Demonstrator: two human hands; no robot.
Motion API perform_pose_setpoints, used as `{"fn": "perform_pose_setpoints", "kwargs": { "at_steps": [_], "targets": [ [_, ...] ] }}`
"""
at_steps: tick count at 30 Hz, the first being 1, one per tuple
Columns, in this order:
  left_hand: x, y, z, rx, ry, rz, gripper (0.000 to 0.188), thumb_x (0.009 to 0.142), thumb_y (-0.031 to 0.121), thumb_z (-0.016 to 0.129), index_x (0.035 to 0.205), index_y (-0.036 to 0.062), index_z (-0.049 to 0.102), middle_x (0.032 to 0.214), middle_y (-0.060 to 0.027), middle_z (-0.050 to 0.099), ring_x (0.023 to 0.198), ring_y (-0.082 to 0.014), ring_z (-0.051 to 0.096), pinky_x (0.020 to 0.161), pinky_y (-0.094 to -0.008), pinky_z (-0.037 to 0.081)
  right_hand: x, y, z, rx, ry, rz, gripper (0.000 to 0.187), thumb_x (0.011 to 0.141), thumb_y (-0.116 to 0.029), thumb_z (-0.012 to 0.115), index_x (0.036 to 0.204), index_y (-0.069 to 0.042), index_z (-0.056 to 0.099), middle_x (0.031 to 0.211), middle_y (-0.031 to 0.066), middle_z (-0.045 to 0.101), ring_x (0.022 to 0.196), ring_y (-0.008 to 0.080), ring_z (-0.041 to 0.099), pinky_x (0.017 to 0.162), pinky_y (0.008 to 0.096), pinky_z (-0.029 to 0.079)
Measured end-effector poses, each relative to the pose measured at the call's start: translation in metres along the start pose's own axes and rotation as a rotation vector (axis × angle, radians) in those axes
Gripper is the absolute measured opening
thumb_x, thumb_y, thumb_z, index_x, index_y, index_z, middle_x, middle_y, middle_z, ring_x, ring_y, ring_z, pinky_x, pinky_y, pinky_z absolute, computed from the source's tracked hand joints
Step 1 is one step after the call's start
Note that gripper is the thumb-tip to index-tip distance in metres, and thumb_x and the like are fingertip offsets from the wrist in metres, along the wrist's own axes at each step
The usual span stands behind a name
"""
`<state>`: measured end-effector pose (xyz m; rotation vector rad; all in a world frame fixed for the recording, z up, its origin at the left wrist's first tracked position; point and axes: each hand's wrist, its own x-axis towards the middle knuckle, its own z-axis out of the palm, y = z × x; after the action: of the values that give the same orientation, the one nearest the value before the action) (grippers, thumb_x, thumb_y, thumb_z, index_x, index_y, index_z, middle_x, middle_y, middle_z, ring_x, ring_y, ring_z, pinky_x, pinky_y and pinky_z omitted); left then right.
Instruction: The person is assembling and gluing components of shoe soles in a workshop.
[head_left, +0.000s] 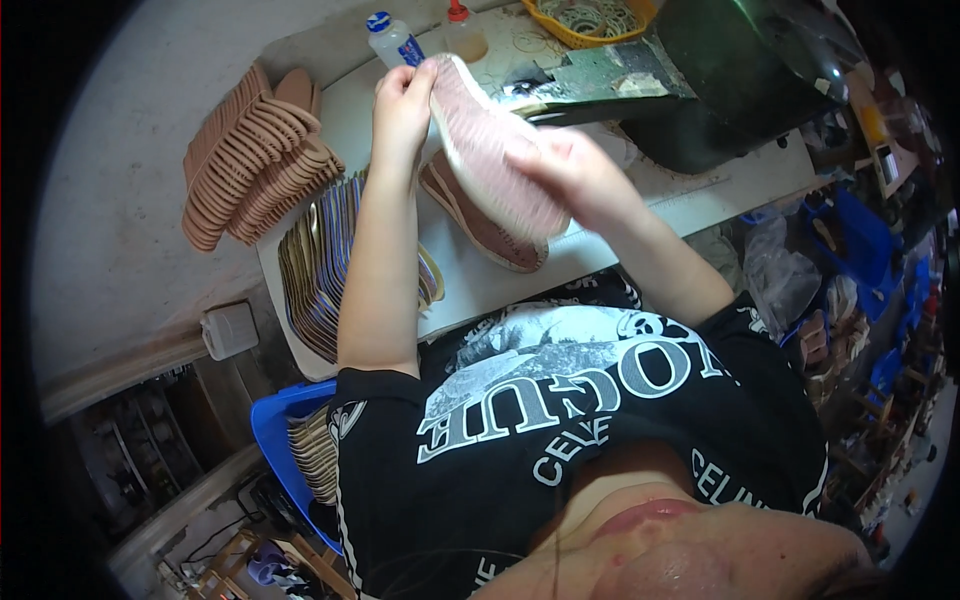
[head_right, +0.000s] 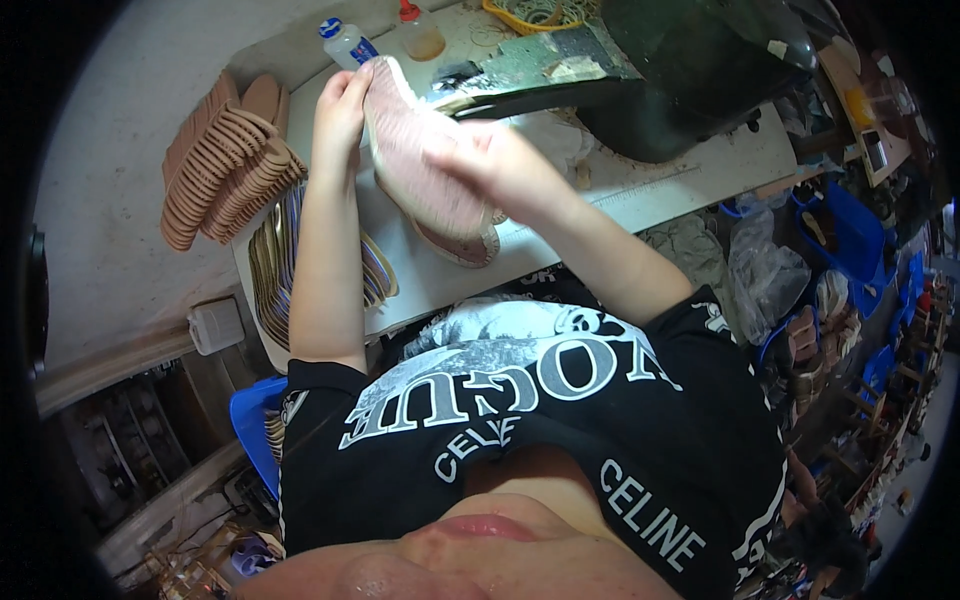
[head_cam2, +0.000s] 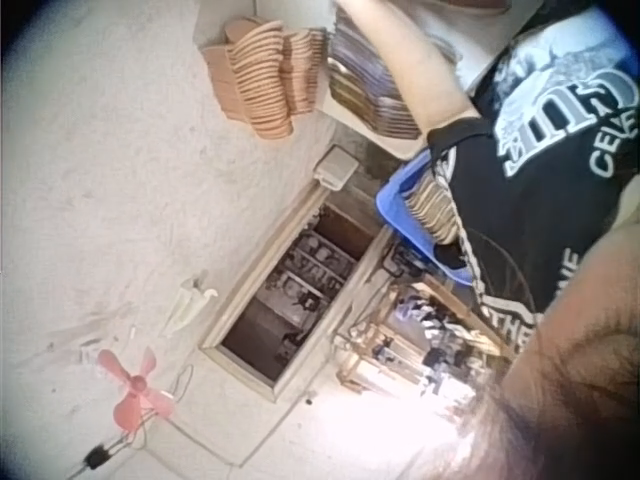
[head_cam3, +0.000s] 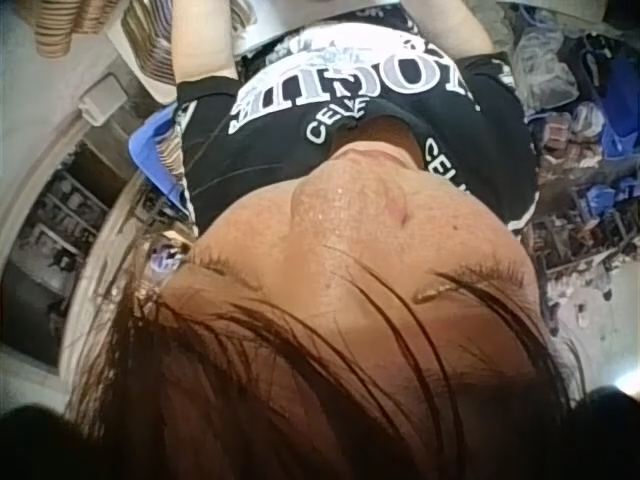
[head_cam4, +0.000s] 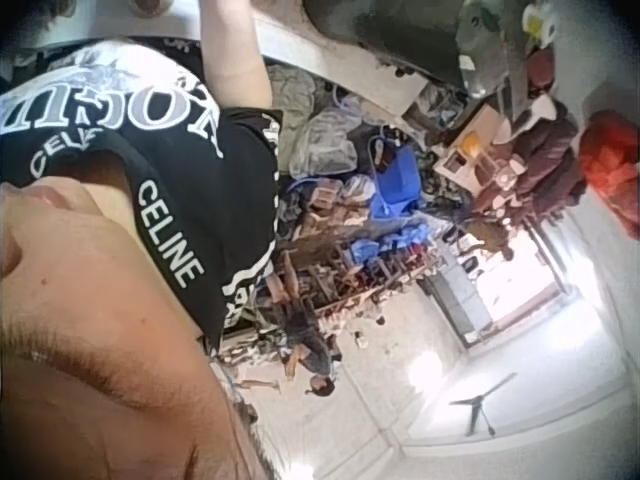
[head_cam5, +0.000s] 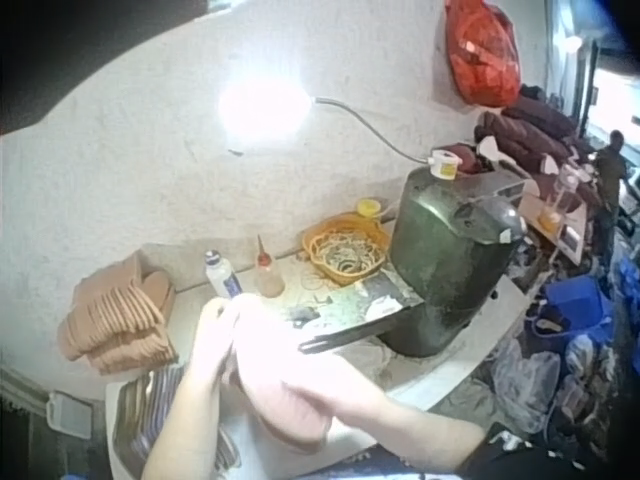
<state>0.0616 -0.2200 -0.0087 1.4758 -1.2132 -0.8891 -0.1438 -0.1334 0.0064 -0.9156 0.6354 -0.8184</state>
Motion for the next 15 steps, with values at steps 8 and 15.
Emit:
{"fn": "perform_pose_setpoints", "kwargs": {
  "at_steps": [8, 15],
  "targets": [
    [-0.118, 0.043, -0.030, -0.975, -0.131, -0.170, 0.029, 0.098, 0.026, 0.045, 0.112, 0.0012, 0.050, 0.093, -0.0082, 0.060, 0.083, -0.0172, 0.059, 0.077, -0.0291, 0.050, -0.048, 0.007, 0.030, -0.587, -0.107, -0.136, 0.018, 0.086, -0.013, 0.065, 0.096, 0.002, 0.065, 0.079, 0.0030, 0.063, 0.072, 0.0063, 0.056, 0.065, 0.0238, 0.046],
    [-0.148, 0.021, -0.029, -1.321, -0.537, -0.105, 0.034, 0.097, 0.033, 0.045, 0.114, 0.0046, 0.050, 0.085, -0.0061, 0.050, 0.082, -0.0189, 0.049, 0.077, -0.0350, 0.041, -0.056, 0.015, 0.054, -0.768, -0.133, -0.477, 0.019, 0.080, -0.015, 0.070, 0.088, 0.001, 0.063, 0.071, 0.0114, 0.061, 0.062, 0.0198, 0.058, 0.059, 0.0301, 0.045]
  ]
}}
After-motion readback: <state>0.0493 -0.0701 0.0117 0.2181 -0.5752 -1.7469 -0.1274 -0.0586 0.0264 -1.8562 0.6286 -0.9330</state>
